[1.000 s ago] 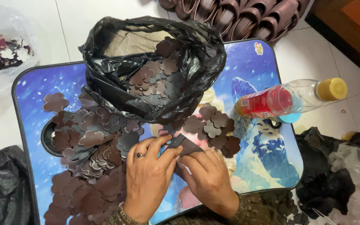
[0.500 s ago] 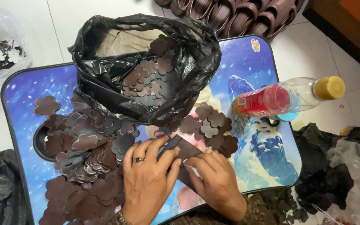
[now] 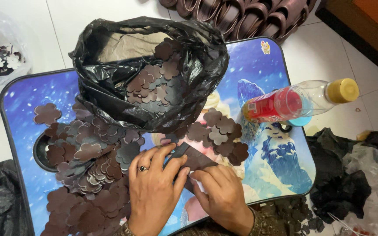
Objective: The person repeatedly rubs small flower-shaped brown leather pieces against a rectangular sanding block on a table. The person picks up each piece, rubs it on the block, and places it into a black plastic bag. The process is repeated continuously throughout the clip.
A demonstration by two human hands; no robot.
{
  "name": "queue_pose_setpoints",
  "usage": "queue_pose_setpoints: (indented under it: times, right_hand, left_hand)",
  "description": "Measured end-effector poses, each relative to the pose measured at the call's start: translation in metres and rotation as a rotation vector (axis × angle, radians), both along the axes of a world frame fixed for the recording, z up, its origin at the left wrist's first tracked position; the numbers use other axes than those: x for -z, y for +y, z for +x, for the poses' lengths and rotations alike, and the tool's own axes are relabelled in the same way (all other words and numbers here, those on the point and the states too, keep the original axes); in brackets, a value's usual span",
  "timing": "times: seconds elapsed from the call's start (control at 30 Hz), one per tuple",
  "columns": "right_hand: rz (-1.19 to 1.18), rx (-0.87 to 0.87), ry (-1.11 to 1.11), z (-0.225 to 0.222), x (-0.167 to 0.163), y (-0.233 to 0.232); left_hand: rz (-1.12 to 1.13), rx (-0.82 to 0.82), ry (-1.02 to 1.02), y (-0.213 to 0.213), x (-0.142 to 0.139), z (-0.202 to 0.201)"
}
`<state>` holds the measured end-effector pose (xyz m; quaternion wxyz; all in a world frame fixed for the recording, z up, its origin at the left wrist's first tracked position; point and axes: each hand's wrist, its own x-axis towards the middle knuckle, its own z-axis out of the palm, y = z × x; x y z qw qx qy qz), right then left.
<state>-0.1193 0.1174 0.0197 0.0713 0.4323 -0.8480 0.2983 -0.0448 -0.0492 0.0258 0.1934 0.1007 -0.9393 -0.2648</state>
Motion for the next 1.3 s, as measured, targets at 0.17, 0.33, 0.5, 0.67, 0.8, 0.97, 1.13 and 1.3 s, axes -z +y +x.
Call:
queue_pose_setpoints:
  times: [0.17, 0.33, 0.5, 0.67, 0.8, 0.97, 1.13, 1.3]
  right_hand:
    - [0.040, 0.137, 0.027, -0.003, -0.004, -0.003]
    - [0.035, 0.083, 0.041, -0.004, -0.006, -0.003]
    - [-0.062, 0.215, -0.047, -0.016, 0.002, 0.008]
    - [-0.174, 0.271, -0.136, -0.011, 0.008, 0.012]
    - [-0.207, 0.273, -0.209, -0.010, 0.007, 0.012]
    - [-0.198, 0.270, -0.243, -0.011, 0.003, 0.012]
    - [-0.212, 0.205, -0.246, -0.007, -0.005, 0.010]
    - [-0.050, -0.046, -0.165, -0.005, -0.004, -0.003]
  left_hand:
    - [0.019, 0.001, -0.016, 0.002, 0.001, 0.001]
    - [0.003, 0.010, -0.008, 0.003, 0.002, 0.000]
    - [-0.003, 0.035, 0.008, 0.003, -0.001, 0.000]
    - [0.084, 0.031, 0.042, 0.007, -0.004, 0.000]
    - [0.050, 0.086, 0.050, 0.010, 0.000, 0.002]
    - [0.006, 0.144, 0.038, 0.009, 0.009, 0.019]
    - [-0.100, 0.197, 0.120, 0.014, 0.025, 0.039]
    - [-0.232, 0.203, 0.132, 0.020, 0.041, 0.043]
